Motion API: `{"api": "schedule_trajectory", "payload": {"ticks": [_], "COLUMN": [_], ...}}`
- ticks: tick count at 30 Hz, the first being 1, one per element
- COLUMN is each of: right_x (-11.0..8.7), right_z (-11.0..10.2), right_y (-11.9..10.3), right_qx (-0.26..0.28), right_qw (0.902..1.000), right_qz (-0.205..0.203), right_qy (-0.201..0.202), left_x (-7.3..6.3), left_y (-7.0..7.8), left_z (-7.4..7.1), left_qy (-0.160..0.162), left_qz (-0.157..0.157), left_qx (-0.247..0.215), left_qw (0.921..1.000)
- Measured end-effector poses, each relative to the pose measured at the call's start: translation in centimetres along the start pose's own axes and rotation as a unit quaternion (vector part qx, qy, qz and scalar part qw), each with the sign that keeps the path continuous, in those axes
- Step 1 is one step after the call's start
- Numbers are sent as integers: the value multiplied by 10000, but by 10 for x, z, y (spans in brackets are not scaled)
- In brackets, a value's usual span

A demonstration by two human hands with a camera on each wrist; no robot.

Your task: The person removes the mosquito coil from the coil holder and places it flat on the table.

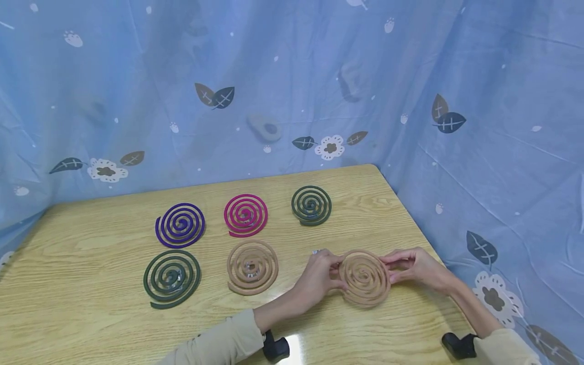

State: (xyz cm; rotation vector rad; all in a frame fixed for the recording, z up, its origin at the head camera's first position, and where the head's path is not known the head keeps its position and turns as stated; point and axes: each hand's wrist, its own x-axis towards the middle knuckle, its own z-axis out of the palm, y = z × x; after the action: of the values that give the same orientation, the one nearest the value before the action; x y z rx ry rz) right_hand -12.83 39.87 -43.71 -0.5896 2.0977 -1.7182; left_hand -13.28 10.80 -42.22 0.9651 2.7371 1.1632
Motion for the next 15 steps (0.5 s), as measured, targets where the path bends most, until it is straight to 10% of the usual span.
{"api": "schedule_trajectory", "payload": {"ticks": [15], "right_x": [6], "right_z": [-8], "right_y": [1], "right_qx": [-476], "right_qw": [9988], "right_qz": [-61], "right_qy": [94], "left_x": [7], "left_y": [-2], "left_z": [8], "left_qy": [-117], "left_qz": [-398], "left_qx": [-119], "left_qw": [9991]}}
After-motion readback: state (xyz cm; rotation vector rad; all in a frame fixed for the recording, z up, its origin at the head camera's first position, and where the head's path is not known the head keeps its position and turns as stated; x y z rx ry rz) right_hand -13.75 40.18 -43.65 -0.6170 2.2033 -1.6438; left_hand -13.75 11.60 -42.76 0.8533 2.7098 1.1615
